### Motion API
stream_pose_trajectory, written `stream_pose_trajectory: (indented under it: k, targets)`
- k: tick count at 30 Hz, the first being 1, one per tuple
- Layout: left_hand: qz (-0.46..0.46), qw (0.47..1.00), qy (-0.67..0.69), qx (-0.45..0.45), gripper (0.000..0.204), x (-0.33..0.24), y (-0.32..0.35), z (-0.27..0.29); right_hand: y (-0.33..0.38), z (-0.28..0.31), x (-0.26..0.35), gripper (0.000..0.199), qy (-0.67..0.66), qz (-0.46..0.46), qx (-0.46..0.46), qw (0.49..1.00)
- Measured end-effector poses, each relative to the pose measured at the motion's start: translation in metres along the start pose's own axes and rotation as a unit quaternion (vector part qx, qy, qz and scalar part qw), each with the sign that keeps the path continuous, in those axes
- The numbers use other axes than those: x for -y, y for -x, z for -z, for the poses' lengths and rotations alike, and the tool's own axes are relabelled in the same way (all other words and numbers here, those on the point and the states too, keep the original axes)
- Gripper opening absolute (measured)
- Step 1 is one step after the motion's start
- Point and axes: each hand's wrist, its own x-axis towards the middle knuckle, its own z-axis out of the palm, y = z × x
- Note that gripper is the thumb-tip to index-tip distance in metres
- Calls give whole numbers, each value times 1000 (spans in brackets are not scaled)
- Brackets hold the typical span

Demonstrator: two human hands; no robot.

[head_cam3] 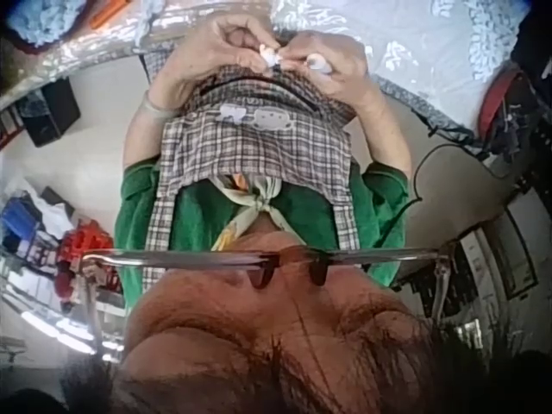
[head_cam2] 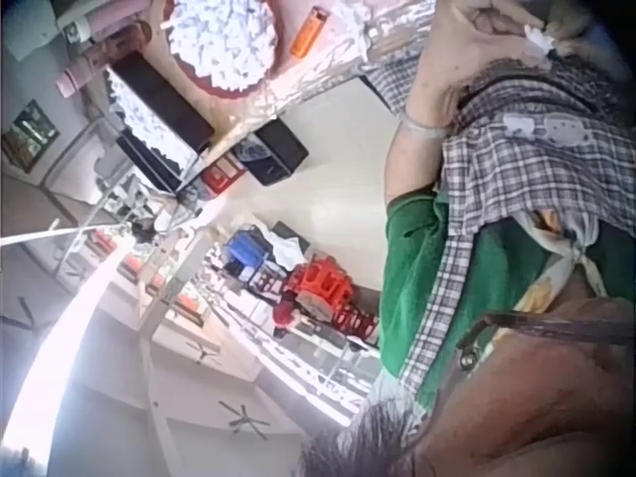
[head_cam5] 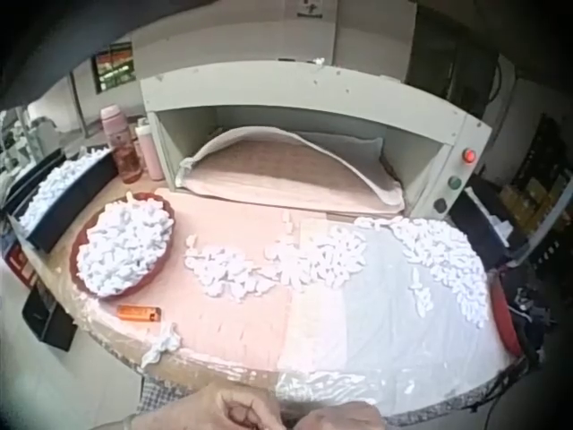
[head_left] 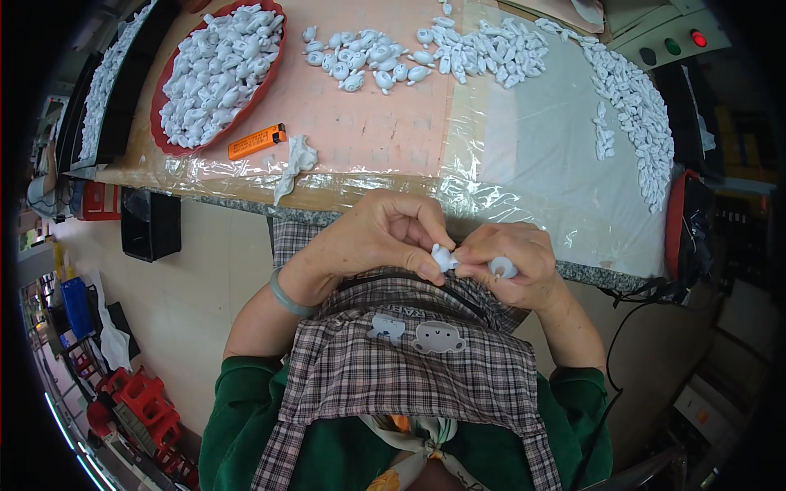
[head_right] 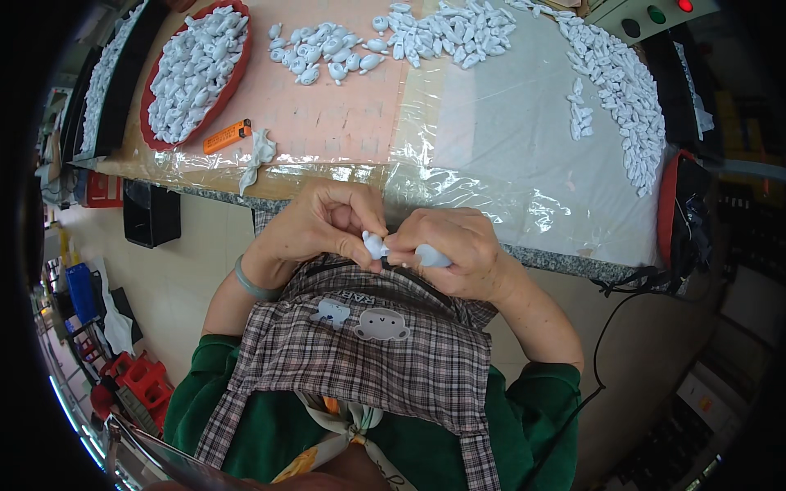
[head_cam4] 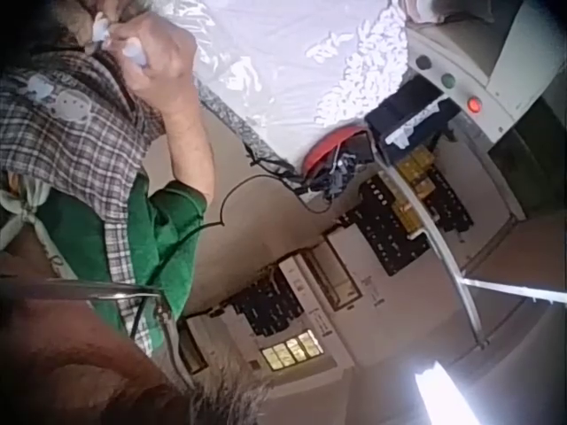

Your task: Assembling small white plastic components using a glue bottle.

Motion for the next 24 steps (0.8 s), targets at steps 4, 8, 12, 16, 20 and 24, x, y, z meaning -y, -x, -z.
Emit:
stream_pose_trajectory:
  k: [4, 8, 12, 16, 20, 24]
  targets:
    - [-45, 998, -50, -19, 25, -2, -2, -1, -1, 2, -1, 20, 65, 63, -9, 996]
    - [-70, 991, -107, -47, 27, -4, -2, 0, -3, 3, -4, 25, 110, 95, -5, 989]
    - [-102, 984, -135, -58, 24, -5, -1, 2, -7, -1, -3, 33, 125, 93, -42, 987]
    - [-100, 978, -165, -82, 25, -13, 4, 5, -7, 1, -2, 40, 109, 11, -45, 993]
    - [-117, 967, -194, -113, 25, -21, 8, 10, -6, 2, -7, 40, 133, -15, -53, 990]
    - [-150, 960, -205, -117, 24, -28, 15, 14, -8, -1, -9, 36, 118, -16, -58, 991]
